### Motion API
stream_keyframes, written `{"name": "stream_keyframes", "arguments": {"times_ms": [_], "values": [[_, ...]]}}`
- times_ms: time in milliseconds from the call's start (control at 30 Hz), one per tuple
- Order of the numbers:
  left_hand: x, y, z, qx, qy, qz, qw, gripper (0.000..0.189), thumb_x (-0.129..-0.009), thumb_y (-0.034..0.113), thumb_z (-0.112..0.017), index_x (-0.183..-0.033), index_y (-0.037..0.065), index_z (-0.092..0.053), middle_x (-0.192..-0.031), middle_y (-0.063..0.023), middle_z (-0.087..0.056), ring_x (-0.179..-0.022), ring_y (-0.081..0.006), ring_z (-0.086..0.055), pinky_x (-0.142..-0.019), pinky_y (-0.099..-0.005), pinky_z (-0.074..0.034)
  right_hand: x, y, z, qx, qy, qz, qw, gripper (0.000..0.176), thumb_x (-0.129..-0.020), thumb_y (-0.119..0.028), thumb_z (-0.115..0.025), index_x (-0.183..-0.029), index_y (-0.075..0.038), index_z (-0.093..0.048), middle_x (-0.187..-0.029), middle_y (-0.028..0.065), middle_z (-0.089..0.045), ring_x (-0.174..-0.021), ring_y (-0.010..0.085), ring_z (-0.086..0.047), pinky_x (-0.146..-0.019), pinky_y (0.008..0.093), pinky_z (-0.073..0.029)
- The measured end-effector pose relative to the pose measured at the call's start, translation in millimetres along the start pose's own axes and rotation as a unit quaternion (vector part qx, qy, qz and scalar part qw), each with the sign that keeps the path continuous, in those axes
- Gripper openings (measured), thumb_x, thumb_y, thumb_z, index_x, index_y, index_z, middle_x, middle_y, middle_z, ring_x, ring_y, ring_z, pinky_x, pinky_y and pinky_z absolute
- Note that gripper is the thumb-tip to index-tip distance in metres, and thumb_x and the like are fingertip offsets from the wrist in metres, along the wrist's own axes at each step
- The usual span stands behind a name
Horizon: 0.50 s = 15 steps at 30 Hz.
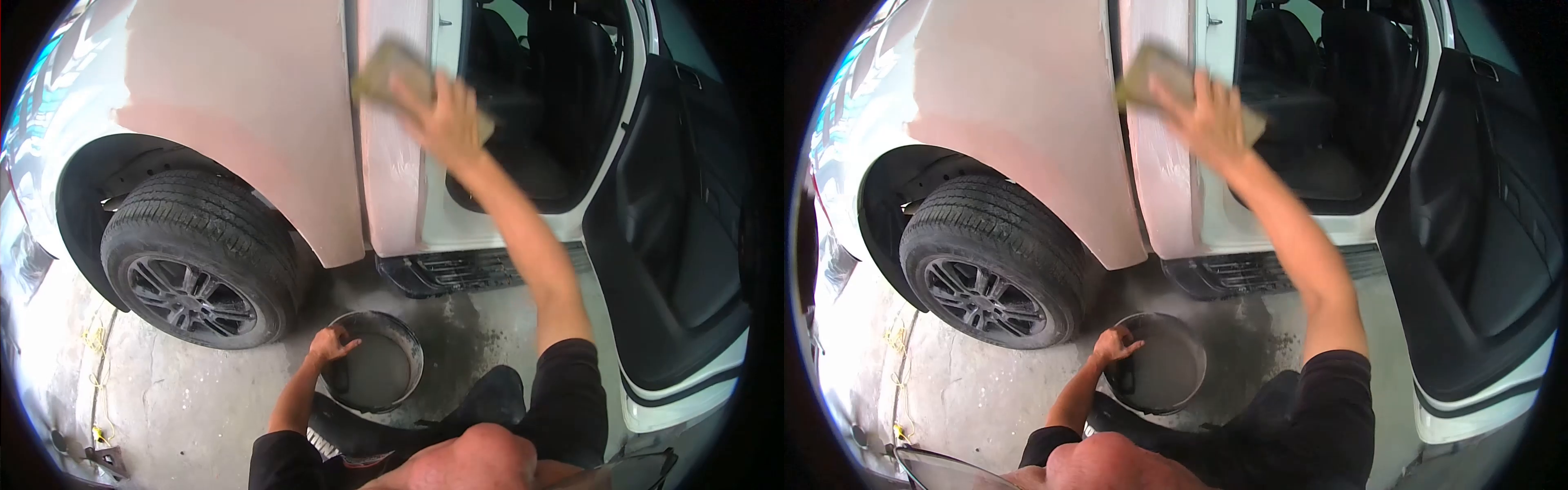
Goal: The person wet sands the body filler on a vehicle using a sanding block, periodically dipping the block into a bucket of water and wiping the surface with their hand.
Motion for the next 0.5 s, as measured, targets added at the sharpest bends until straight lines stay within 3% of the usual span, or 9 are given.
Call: {"name": "stream_keyframes", "arguments": {"times_ms": [67,133,233,267,333,433,500], "values": [[-4,-1,-3,-0.004,-0.003,0.002,1.0,0.06,-0.082,0.066,-0.071,-0.094,0.007,-0.075,-0.094,-0.0144,-0.073,-0.093,-0.033,-0.071,-0.083,-0.0427,-0.056,-100,35,5,0.013,0.035,-0.067,0.997,0.063,-0.088,-0.043,-0.073,-0.146,-0.033,-0.053,-0.129,0.0184,-0.055,-0.091,0.0345,-0.059,-0.072,0.0482,-0.049],[-4,-2,-3,-0.013,-0.013,0.008,1.0,0.061,-0.081,0.066,-0.071,-0.093,0.007,-0.075,-0.093,-0.0143,-0.073,-0.092,-0.0334,-0.071,-0.083,-0.0431,-0.056,-140,52,-15,-0.071,-0.021,-0.095,0.993,0.059,-0.089,-0.042,-0.072,-0.144,-0.029,-0.055,-0.133,0.0185,-0.054,-0.096,0.0359,-0.06,-0.074,0.0497,-0.048],[-1,0,-4,-0.029,-0.007,-0.022,0.999,0.061,-0.081,0.066,-0.07,-0.091,0.006,-0.074,-0.095,-0.015,-0.073,-0.093,-0.0333,-0.07,-0.083,-0.0438,-0.056,-99,25,-3,-0.043,-0.015,-0.105,0.993,0.065,-0.086,-0.041,-0.074,-0.146,-0.028,-0.054,-0.135,0.0238,-0.052,-0.105,0.0401,-0.057,-0.08,0.0515,-0.047],[1,-1,-1,-0.027,-0.014,-0.015,0.999,0.061,-0.082,0.067,-0.07,-0.091,0.006,-0.074,-0.094,-0.0151,-0.073,-0.092,-0.0334,-0.07,-0.083,-0.0439,-0.056,-48,0,-1,0.013,-0.001,-0.088,0.996,0.072,-0.085,-0.041,-0.075,-0.151,-0.029,-0.049,-0.135,0.0258,-0.051,-0.102,0.0396,-0.058,-0.078,0.0491,-0.048],[2,2,-1,-0.013,-0.023,0.001,1.0,0.062,-0.082,0.067,-0.069,-0.09,0.006,-0.074,-0.093,-0.0154,-0.073,-0.092,-0.0335,-0.07,-0.083,-0.0443,-0.056,53,-29,-8,-0.002,-0.011,-0.016,1.0,0.079,-0.083,-0.039,-0.077,-0.155,-0.034,-0.044,-0.129,0.0293,-0.05,-0.102,0.0414,-0.055,-0.081,0.0501,-0.046],[1,-1,-3,-0.015,-0.002,-0.031,0.999,0.062,-0.083,0.067,-0.068,-0.09,0.006,-0.074,-0.091,-0.0152,-0.072,-0.091,-0.034,-0.07,-0.082,-0.0443,-0.056,59,-32,4,-0.028,-0.016,0.0,0.999,0.081,-0.084,-0.037,-0.077,-0.156,-0.038,-0.041,-0.127,0.0298,-0.05,-0.099,0.0403,-0.054,-0.082,0.0509,-0.046],[1,-5,-5,-0.015,0.028,-0.044,0.999,0.062,-0.083,0.067,-0.068,-0.089,0.006,-0.074,-0.089,-0.0148,-0.072,-0.09,-0.0341,-0.07,-0.082,-0.0441,-0.056,-6,-5,-3,0.028,-0.007,-0.02,0.999,0.078,-0.085,-0.04,-0.076,-0.155,-0.039,-0.041,-0.127,0.0304,-0.051,-0.102,0.042,-0.056,-0.081,0.0524,-0.047]]}}
Point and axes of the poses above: each hand's wrist, its own x-axis away from the middle knuckle, its own z-axis out of the back of the hand, y = z × x, the point moved 2 cm from there along -x, towards the middle knuckle
